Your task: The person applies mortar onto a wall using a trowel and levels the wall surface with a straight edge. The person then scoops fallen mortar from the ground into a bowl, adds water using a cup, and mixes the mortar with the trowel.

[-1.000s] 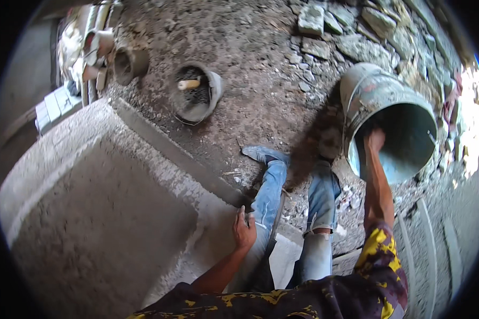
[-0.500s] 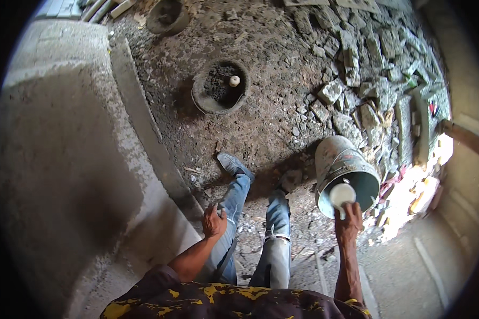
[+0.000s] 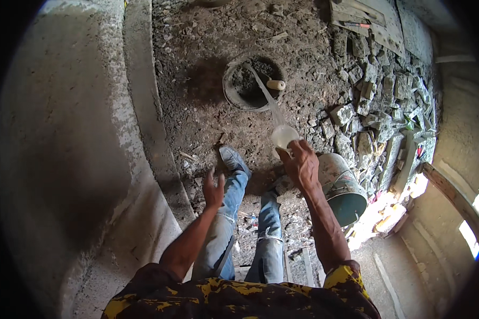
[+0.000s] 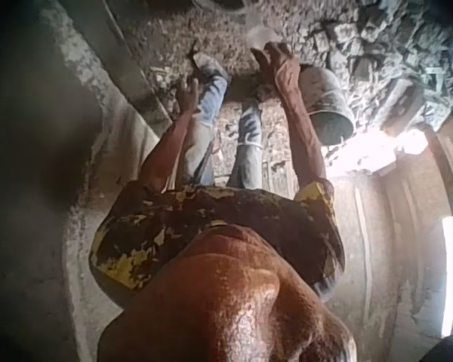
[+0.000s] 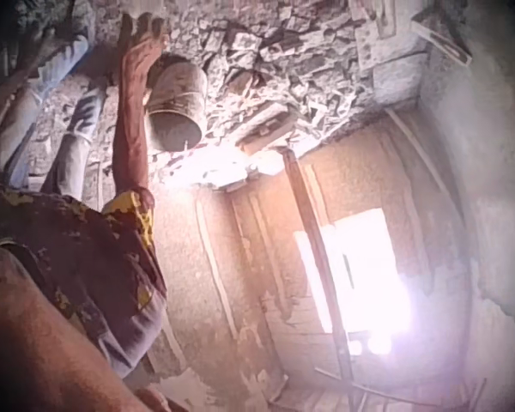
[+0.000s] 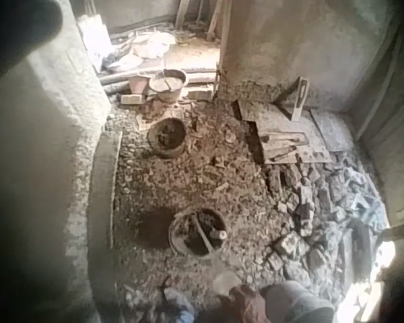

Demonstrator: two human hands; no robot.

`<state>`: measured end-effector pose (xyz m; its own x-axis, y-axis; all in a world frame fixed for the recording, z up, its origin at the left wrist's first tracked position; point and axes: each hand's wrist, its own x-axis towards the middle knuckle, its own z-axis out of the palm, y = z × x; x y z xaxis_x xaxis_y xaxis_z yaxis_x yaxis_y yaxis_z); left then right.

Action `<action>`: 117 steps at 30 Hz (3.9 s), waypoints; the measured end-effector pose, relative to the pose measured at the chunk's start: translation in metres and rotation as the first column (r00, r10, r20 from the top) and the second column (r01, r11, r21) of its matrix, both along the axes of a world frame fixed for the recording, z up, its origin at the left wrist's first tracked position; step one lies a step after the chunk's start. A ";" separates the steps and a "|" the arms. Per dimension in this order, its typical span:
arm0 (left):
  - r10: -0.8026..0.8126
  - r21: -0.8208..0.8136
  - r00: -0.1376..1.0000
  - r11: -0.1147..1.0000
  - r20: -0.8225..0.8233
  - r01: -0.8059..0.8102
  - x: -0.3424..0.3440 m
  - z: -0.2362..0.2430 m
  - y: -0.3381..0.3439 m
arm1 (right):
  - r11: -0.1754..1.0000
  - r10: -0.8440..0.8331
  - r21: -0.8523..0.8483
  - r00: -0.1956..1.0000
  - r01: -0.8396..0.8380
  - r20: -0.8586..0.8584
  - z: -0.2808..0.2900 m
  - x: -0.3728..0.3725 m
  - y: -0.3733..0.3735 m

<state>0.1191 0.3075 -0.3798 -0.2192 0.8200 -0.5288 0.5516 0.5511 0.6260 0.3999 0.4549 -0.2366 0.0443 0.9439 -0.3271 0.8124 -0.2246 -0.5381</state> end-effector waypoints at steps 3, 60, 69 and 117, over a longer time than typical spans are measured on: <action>0.213 -0.097 0.898 0.977 0.384 -0.190 0.021 -0.031 0.105 | 1.000 -0.011 0.027 1.000 0.011 0.012 -0.006 -0.002 -0.011; 0.465 -0.224 0.755 0.885 0.462 -0.408 0.193 0.217 -0.064 | 0.930 -0.097 -0.331 0.976 0.158 0.196 0.130 0.273 -0.242; 0.375 -0.130 0.844 0.927 0.384 -0.353 0.195 0.290 -0.087 | 0.680 0.717 -0.388 0.675 -0.622 0.175 0.171 0.126 -0.186; 0.379 -0.313 0.885 0.904 0.270 -0.292 0.096 0.253 -0.128 | 0.581 -0.812 -0.198 0.548 0.789 -0.199 0.035 0.217 -0.386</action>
<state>0.2151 0.1794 -0.1270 -0.2415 0.5532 -0.7972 0.1005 0.8314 0.5465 0.6171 0.0684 -0.2017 0.6788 0.5282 -0.5101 0.1191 -0.7647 -0.6333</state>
